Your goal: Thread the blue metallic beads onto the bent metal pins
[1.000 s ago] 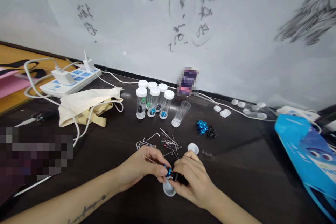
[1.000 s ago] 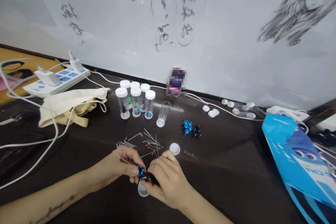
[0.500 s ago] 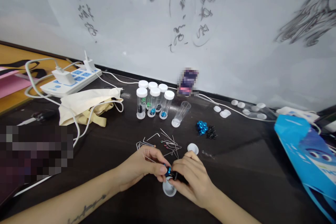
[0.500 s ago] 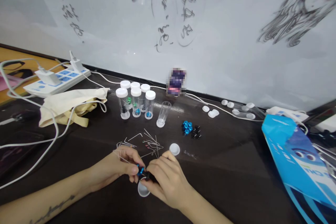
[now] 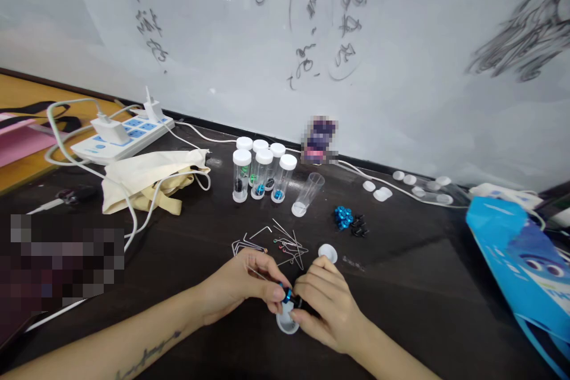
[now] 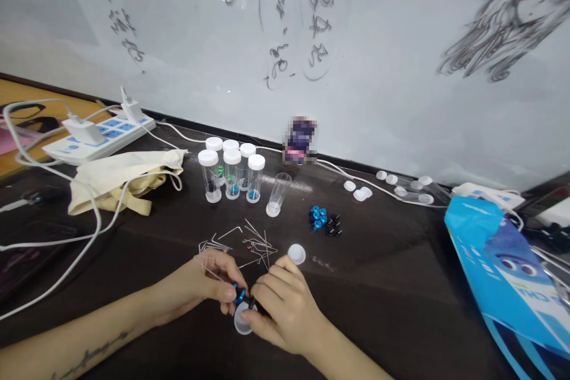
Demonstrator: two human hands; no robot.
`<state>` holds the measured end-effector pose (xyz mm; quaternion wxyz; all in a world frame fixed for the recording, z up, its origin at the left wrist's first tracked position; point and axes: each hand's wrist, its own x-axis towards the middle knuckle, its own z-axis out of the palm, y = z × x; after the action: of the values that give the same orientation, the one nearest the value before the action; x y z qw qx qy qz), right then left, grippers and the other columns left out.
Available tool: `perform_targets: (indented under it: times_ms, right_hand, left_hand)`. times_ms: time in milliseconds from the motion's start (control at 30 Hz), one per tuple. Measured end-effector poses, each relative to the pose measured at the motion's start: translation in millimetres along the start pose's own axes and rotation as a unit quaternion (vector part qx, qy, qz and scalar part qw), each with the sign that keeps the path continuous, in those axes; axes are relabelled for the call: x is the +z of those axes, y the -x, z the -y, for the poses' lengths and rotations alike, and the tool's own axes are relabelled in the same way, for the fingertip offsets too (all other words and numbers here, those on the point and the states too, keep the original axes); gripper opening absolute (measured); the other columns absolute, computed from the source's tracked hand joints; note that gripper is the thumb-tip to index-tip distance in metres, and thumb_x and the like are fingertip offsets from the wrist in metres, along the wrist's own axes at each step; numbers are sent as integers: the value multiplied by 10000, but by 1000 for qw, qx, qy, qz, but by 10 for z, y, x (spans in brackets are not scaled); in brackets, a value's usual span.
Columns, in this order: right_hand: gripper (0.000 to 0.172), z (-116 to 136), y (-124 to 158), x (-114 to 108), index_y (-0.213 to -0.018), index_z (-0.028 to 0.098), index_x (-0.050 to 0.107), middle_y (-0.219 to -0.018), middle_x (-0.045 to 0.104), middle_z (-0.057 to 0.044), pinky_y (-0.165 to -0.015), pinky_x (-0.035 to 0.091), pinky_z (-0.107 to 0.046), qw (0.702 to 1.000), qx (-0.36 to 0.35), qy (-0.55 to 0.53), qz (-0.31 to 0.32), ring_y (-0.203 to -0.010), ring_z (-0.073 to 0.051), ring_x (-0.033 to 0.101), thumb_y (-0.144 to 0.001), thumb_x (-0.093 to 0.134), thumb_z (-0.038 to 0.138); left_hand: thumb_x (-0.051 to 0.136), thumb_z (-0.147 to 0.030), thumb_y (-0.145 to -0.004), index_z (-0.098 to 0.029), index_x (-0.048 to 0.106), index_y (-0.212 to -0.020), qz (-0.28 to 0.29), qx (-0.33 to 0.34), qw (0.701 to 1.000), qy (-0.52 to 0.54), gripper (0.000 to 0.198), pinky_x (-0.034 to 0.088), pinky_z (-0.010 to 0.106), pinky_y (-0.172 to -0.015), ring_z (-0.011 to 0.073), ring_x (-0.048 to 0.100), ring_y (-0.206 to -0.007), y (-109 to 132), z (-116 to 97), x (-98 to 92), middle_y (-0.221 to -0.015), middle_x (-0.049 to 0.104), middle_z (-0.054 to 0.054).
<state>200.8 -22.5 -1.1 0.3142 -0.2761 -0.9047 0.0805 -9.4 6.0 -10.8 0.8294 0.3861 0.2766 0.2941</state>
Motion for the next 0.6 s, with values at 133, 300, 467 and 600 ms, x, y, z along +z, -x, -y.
perform_targets:
  times_ms: [133,300,467,600]
  right_hand:
    - [298,5,-5,2,-857,152,578,-729,626,-54,-656,359,-349,1000,5,1,2,-628,-165,501,-998,400,345]
    - [186,11,-8,5,-924,165,585,-762,640,-44,-669,376,-331,1000,15,15,-6,-655,-163,550,-957,519,335]
    - [142,7,2,-6,-950,164,587,-787,653,-45,-680,385,-331,1000,13,14,-7,-677,-164,572,-935,572,304]
    - [123,12,-12,-20,-965,165,592,-818,664,-52,-680,397,-329,1000,8,21,-15,-684,-162,573,-932,576,282]
  left_hand:
    - [830,-175,-640,-106,739,-763,1,3,1000,-1,169,533,215,-575,136,678,-566,5,-8,2,-650,733,66]
    - [835,-191,-636,-100,743,-768,2,2,1000,10,185,523,206,-563,130,675,-563,-1,-23,6,-672,737,69]
    - [837,-185,-631,-94,743,-770,-1,3,1000,14,191,518,201,-562,124,670,-558,-3,-17,-1,-664,735,68]
    - [823,-175,-653,-98,743,-782,5,10,1000,16,170,519,204,-574,121,669,-564,-6,-1,-16,-658,732,62]
